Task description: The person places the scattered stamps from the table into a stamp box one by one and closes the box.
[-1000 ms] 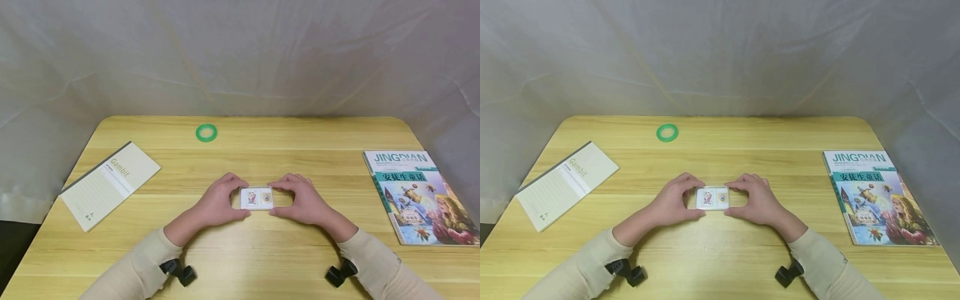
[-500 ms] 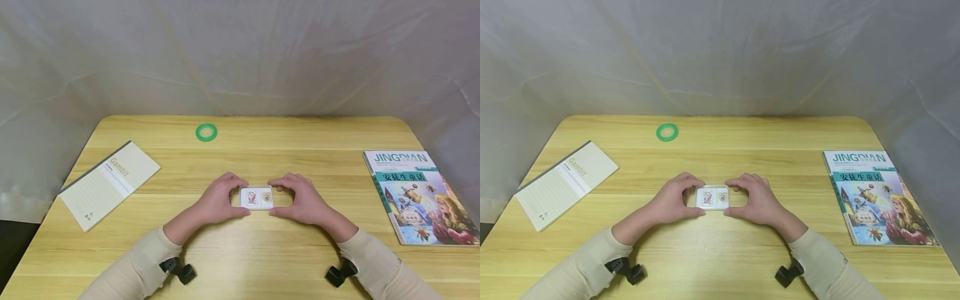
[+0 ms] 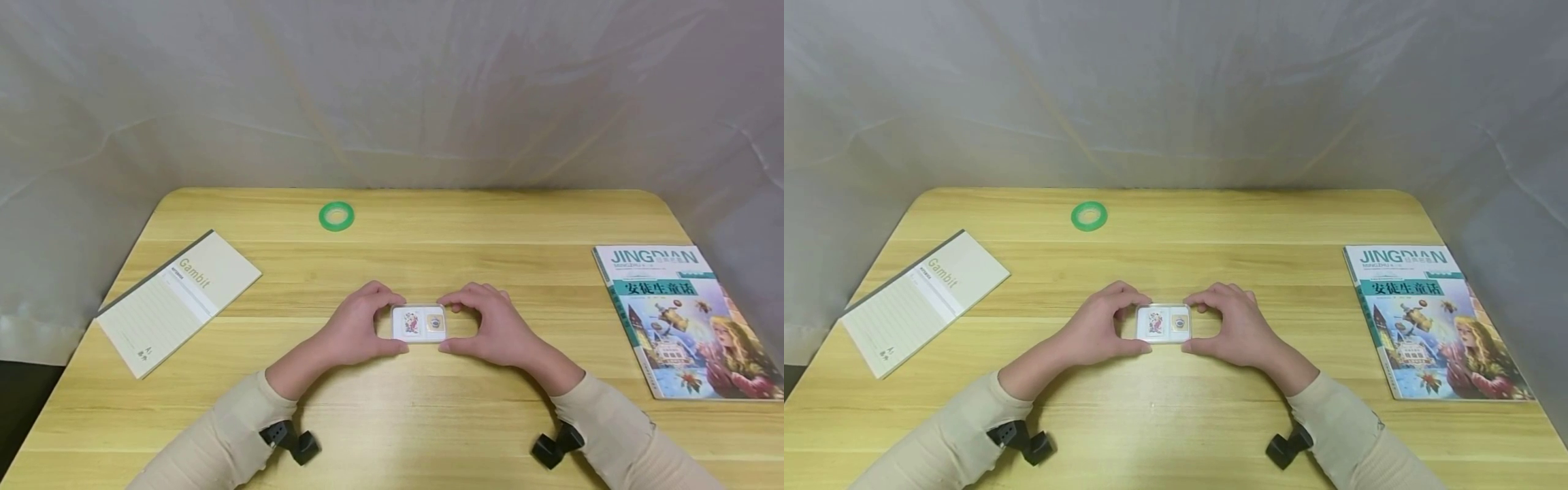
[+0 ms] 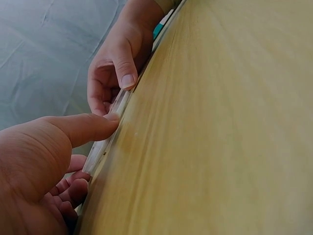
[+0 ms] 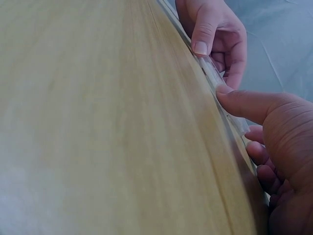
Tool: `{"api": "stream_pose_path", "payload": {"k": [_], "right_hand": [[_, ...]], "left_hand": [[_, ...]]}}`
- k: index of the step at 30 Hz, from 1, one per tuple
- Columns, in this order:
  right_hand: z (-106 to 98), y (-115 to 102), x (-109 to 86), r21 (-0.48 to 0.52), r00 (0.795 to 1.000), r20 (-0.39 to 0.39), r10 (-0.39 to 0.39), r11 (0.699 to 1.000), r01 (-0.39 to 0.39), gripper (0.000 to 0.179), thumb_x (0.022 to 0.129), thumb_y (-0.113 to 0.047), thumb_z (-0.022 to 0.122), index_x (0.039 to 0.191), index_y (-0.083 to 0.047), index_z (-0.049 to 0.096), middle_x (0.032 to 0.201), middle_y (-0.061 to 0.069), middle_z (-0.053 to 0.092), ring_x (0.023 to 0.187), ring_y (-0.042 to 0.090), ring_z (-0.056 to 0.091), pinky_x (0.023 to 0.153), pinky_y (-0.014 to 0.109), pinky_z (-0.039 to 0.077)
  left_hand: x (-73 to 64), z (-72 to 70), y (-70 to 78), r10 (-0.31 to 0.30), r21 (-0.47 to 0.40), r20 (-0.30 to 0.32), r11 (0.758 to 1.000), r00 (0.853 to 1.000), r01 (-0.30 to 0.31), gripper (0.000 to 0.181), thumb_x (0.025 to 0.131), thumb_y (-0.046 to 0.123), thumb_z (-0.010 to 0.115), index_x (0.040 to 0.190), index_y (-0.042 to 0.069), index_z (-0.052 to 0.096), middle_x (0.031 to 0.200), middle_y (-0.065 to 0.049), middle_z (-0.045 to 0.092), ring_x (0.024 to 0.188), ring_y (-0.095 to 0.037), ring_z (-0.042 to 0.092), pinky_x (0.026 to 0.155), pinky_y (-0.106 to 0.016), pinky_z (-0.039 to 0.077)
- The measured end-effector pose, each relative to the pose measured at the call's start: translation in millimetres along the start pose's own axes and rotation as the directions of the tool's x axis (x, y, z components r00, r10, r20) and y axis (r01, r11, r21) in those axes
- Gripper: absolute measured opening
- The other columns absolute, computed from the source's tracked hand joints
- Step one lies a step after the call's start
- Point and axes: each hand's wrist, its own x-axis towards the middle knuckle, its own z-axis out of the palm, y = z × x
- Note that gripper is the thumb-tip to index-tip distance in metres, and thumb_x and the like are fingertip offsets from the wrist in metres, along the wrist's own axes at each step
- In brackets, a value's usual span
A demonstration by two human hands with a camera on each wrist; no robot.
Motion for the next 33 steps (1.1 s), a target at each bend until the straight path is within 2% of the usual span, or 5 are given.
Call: {"api": "stream_pose_path", "payload": {"k": [9,18,23,33], "right_hand": [[-0.6,-2.8,0.3,-0.015,1.000,0.005,0.018,1.000,-0.018,0.061,0.067,-0.049,0.091,0.120,-0.027,0.071,0.092,-0.012,0.057,0.091,0.013,0.049,0.080,0.041,0.029],[1.2,-0.8,0.7,-0.037,1.000,0.009,0.005,0.999,-0.005,0.060,0.069,-0.052,0.089,0.119,-0.026,0.069,0.093,-0.013,0.056,0.094,0.013,0.049,0.080,0.040,0.028],[0.9,-2.2,0.2,-0.032,1.000,0.008,-0.001,0.999,0.001,0.058,0.070,-0.049,0.090,0.118,-0.024,0.068,0.094,-0.012,0.056,0.094,0.013,0.048,0.081,0.040,0.028],[1.4,-5.1,0.6,-0.032,1.000,0.007,0.005,0.999,-0.005,0.057,0.069,-0.042,0.091,0.117,-0.022,0.068,0.094,-0.012,0.057,0.093,0.013,0.047,0.081,0.040,0.026]], "left_hand": [[0.1,-0.3,2.2,-0.034,-0.006,0.008,0.999,0.999,0.035,0.064,0.066,0.028,0.095,0.121,0.008,0.069,0.110,0.002,0.058,0.083,-0.013,0.051,0.072,-0.031,0.046],[2.2,-0.4,4.3,-0.056,0.009,0.030,0.998,0.998,0.056,0.066,0.067,0.028,0.094,0.123,0.007,0.067,0.114,0.000,0.059,0.094,-0.014,0.053,0.082,-0.033,0.046],[3.5,-2.7,5.9,-0.055,0.015,0.050,0.998,0.997,0.055,0.064,0.067,0.028,0.094,0.121,0.008,0.066,0.115,-0.001,0.059,0.101,-0.015,0.054,0.090,-0.035,0.044],[5.7,-3.0,9.8,-0.090,0.028,0.077,0.996,0.993,0.088,0.062,0.068,0.025,0.094,0.119,0.008,0.065,0.115,-0.002,0.057,0.102,-0.016,0.054,0.092,-0.037,0.044]]}}
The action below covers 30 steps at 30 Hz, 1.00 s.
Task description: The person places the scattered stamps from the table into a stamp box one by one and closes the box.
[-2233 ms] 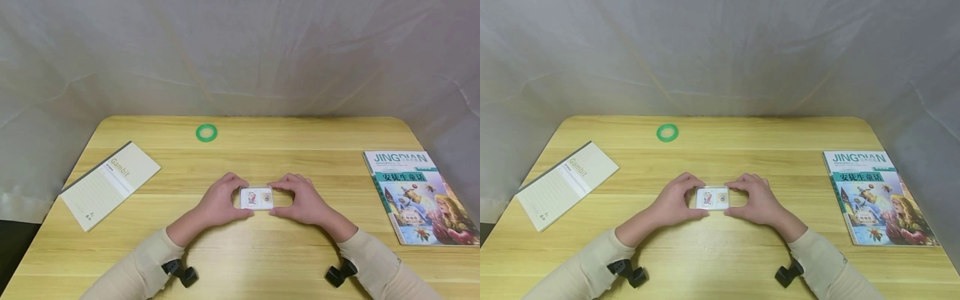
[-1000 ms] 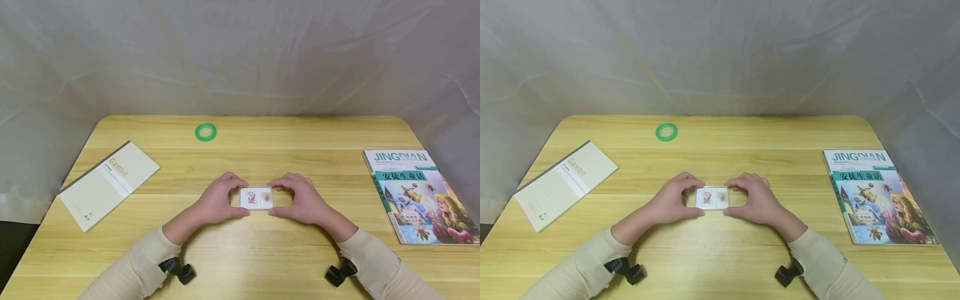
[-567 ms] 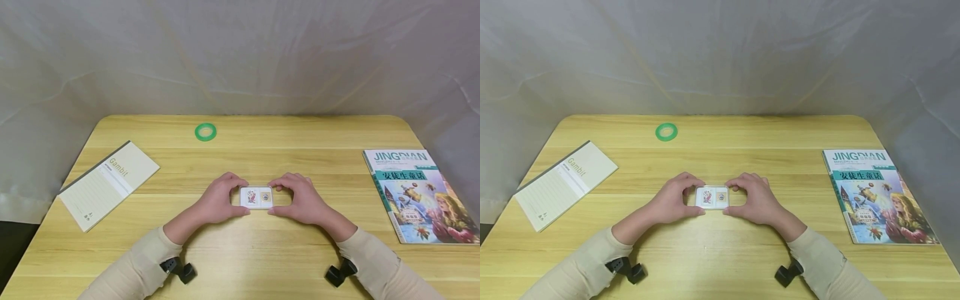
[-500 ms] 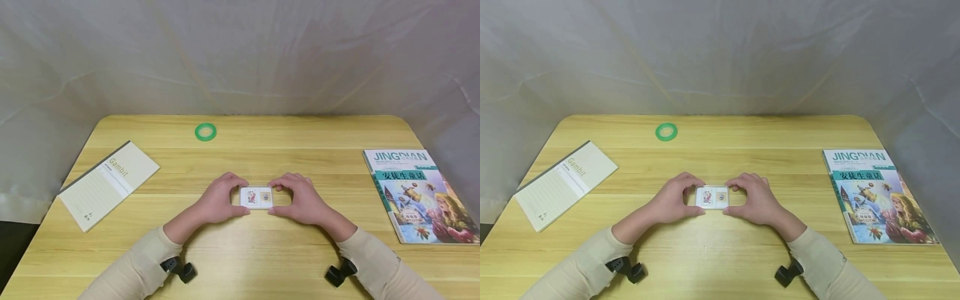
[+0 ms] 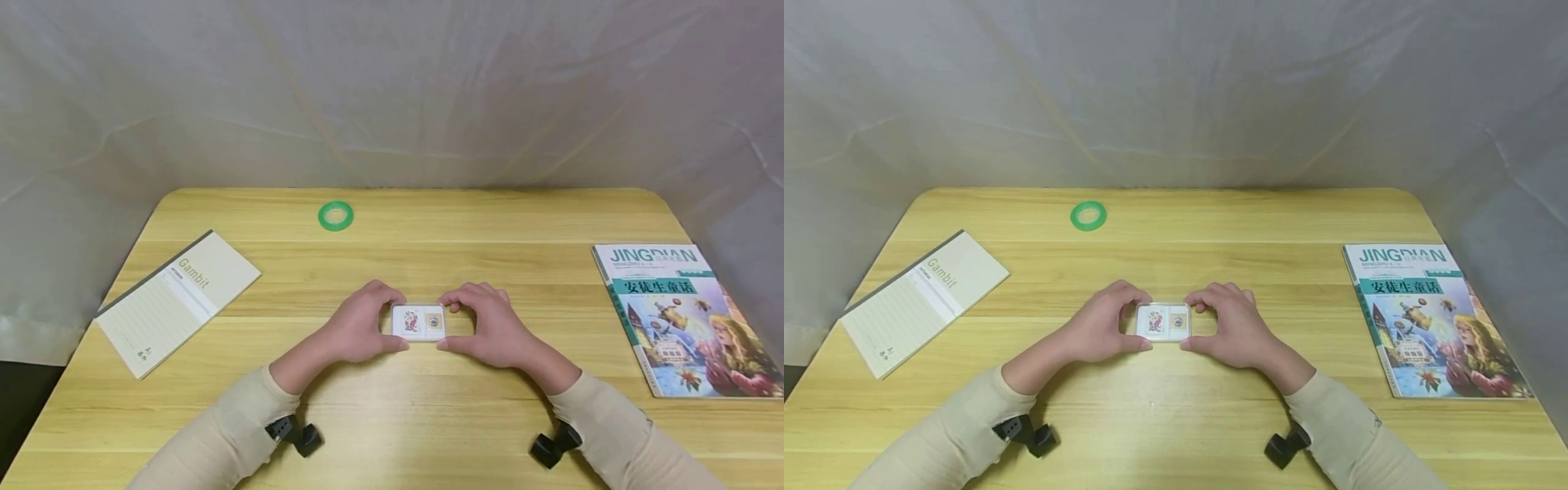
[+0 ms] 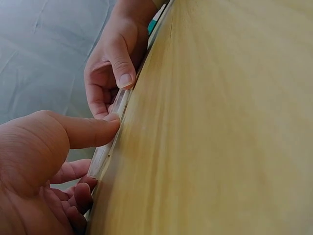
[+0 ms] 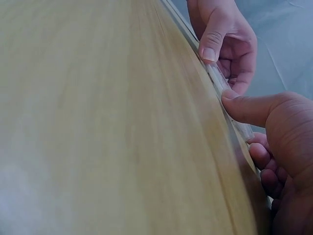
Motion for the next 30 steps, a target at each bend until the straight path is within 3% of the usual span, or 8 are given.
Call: {"api": "stream_pose_path", "payload": {"k": [30], "right_hand": [[1.7,1.7,0.2,0.006,1.000,-0.031,0.000,1.000,0.000,0.060,0.065,-0.043,0.093,0.115,-0.021,0.070,0.089,-0.012,0.057,0.091,0.013,0.048,0.080,0.039,0.027]], "left_hand": [[1.2,0.5,2.7,-0.011,0.002,-0.022,1.000,1.000,0.011,0.061,0.065,0.025,0.095,0.116,0.009,0.067,0.112,0.000,0.058,0.103,-0.017,0.055,0.094,-0.038,0.044]]}}
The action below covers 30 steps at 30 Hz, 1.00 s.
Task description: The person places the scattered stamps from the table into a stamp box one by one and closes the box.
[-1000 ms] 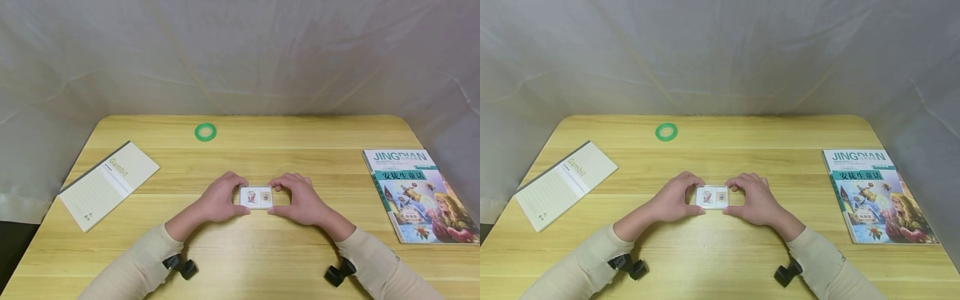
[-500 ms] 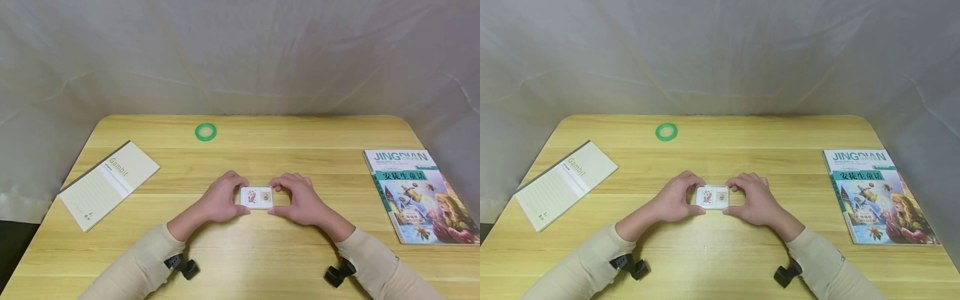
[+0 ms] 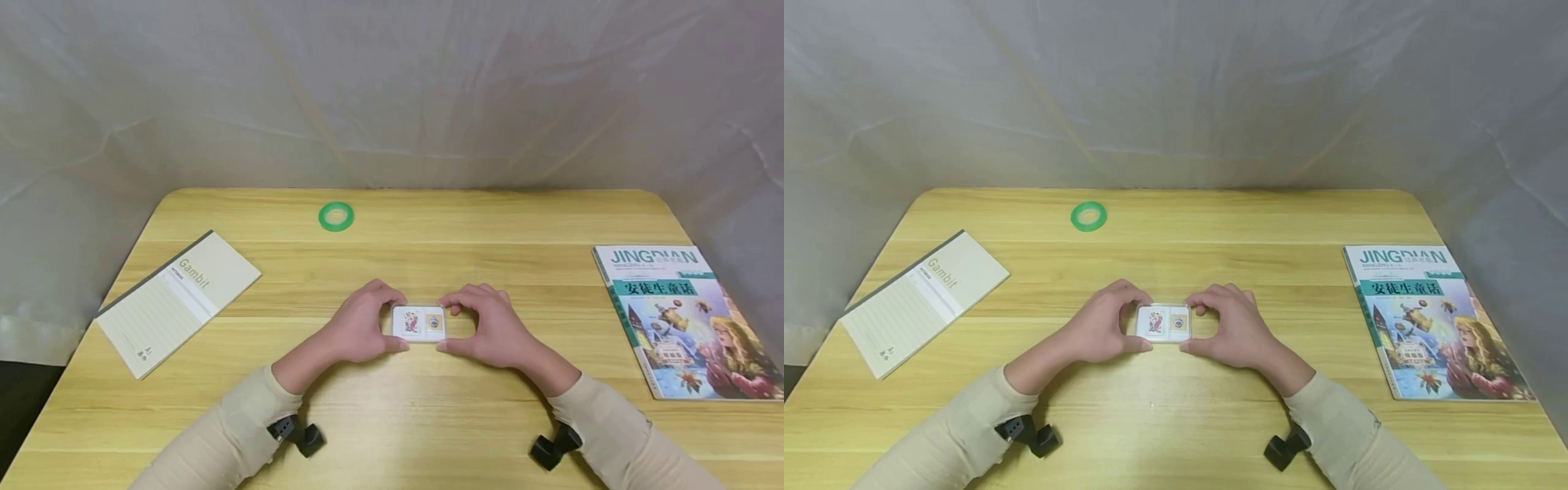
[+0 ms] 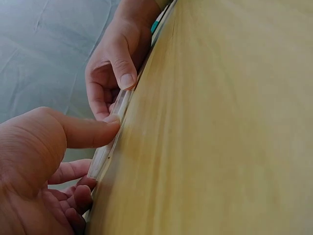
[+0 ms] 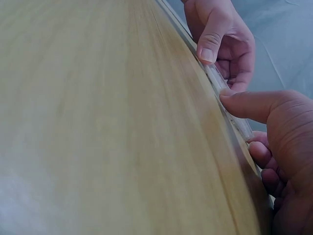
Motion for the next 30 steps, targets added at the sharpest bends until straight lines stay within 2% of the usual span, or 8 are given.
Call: {"api": "stream_pose_path", "payload": {"k": [8,22,30], "right_hand": [[1.0,1.1,-0.5,0.004,1.000,0.008,-0.005,1.000,0.005,0.059,0.066,-0.045,0.092,0.115,-0.023,0.069,0.091,-0.013,0.057,0.091,0.012,0.048,0.080,0.040,0.027],[2.2,0.1,-0.9,0.002,1.000,-0.009,-0.009,1.000,0.009,0.059,0.059,-0.040,0.095,0.109,-0.023,0.069,0.090,-0.013,0.058,0.090,0.012,0.047,0.079,0.038,0.027],[-0.1,0.5,-0.9,0.025,1.000,-0.001,-0.013,1.000,0.013,0.061,0.060,-0.045,0.095,0.113,-0.024,0.071,0.092,-0.014,0.060,0.092,0.011,0.049,0.080,0.039,0.027]], "left_hand": [[0.0,0.1,-2.9,0.013,-0.001,0.008,1.000,1.000,-0.013,0.060,0.065,0.026,0.094,0.116,0.010,0.067,0.113,0.001,0.059,0.104,-0.016,0.055,0.095,-0.037,0.042],[-1.1,0.4,-3.6,0.056,0.006,0.007,0.998,0.998,-0.056,0.059,0.065,0.023,0.094,0.114,0.010,0.066,0.111,0.001,0.060,0.103,-0.015,0.056,0.094,-0.037,0.043],[-1.0,-0.9,-3.3,0.065,0.013,0.012,0.998,0.998,-0.065,0.060,0.065,0.025,0.094,0.116,0.009,0.067,0.110,0.001,0.059,0.101,-0.015,0.056,0.093,-0.036,0.044]]}}
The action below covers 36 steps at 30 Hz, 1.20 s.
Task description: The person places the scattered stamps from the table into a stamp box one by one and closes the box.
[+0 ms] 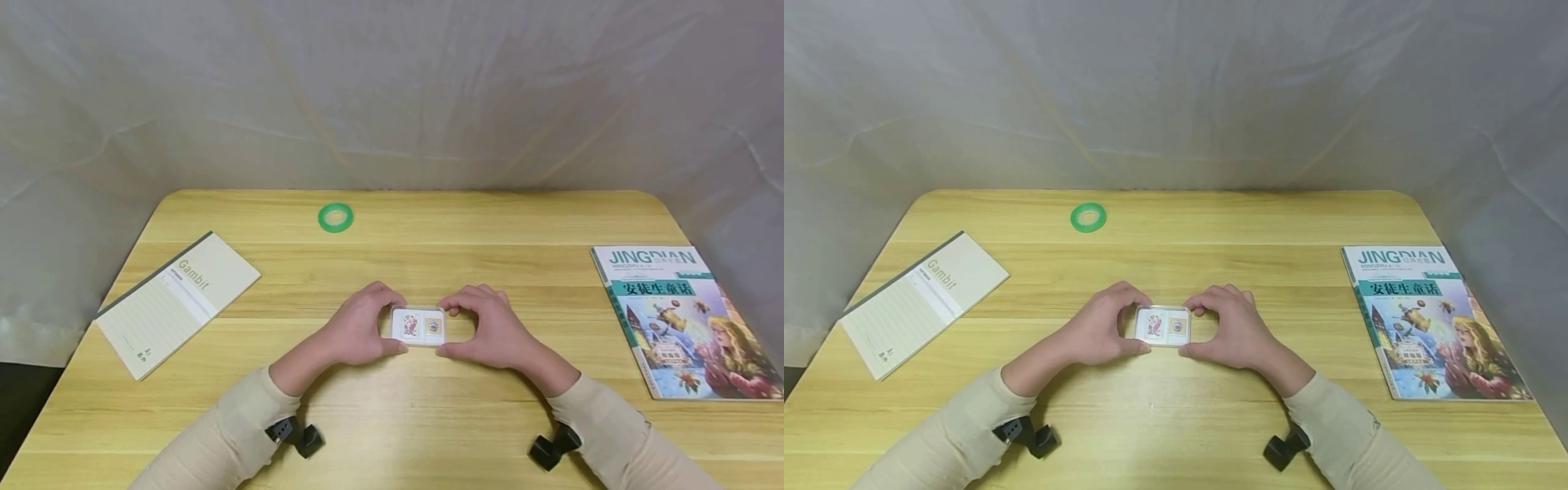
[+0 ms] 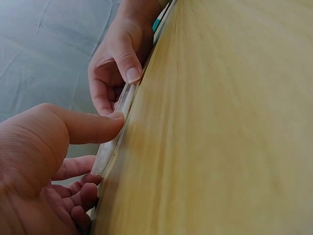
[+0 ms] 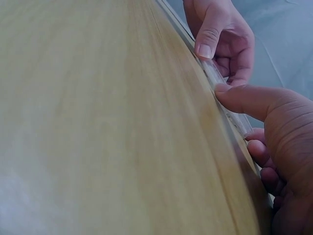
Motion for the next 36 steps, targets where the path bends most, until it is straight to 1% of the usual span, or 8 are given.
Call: {"api": "stream_pose_path", "payload": {"k": [6,15,23,30,36], "right_hand": [[-0.7,1.5,0.0,0.006,1.000,0.011,0.001,1.000,-0.001,0.063,0.061,-0.048,0.094,0.115,-0.024,0.073,0.093,-0.013,0.060,0.093,0.011,0.050,0.083,0.040,0.029],[-0.9,3.2,0.1,0.006,1.000,0.004,-0.009,1.000,0.009,0.061,0.062,-0.049,0.094,0.114,-0.023,0.074,0.091,-0.014,0.060,0.091,0.011,0.050,0.083,0.040,0.029],[-1.3,4.4,0.0,0.001,1.000,0.011,-0.010,1.000,0.010,0.060,0.064,-0.053,0.092,0.115,-0.025,0.075,0.090,-0.015,0.059,0.091,0.011,0.050,0.082,0.041,0.029],[-2.1,4.8,0.0,-0.007,1.000,0.017,-0.022,1.000,0.022,0.061,0.065,-0.053,0.091,0.116,-0.024,0.075,0.089,-0.015,0.059,0.091,0.011,0.050,0.082,0.041,0.030],[-1.8,3.8,-0.2,-0.004,1.000,0.018,-0.018,1.000,0.018,0.060,0.065,-0.053,0.091,0.115,-0.025,0.074,0.089,-0.015,0.059,0.090,0.011,0.049,0.083,0.041,0.029]], "left_hand": [[-0.3,-0.9,-0.5,-0.003,0.006,0.013,1.000,1.000,0.003,0.061,0.066,0.026,0.093,0.118,0.009,0.067,0.112,0.001,0.059,0.102,-0.015,0.056,0.094,-0.036,0.043],[0.3,-0.8,-1.0,-0.002,0.016,0.017,1.000,1.000,0.001,0.061,0.066,0.026,0.093,0.119,0.010,0.067,0.113,0.001,0.059,0.103,-0.016,0.056,0.095,-0.037,0.043],[-0.4,-0.5,-4.2,0.011,-0.008,0.006,1.000,1.000,-0.011,0.061,0.066,0.027,0.094,0.119,0.010,0.068,0.111,0.002,0.059,0.102,-0.015,0.055,0.092,-0.035,0.044],[-0.9,-1.9,-5.5,0.017,-0.033,0.015,0.999,1.000,-0.016,0.063,0.066,0.029,0.093,0.120,0.008,0.069,0.111,0.002,0.058,0.099,-0.014,0.055,0.088,-0.034,0.044],[-1.3,-2.2,-5.8,0.015,-0.039,0.020,0.999,1.000,-0.015,0.062,0.066,0.030,0.093,0.119,0.009,0.069,0.111,0.002,0.058,0.099,-0.014,0.055,0.087,-0.033,0.044]]}}
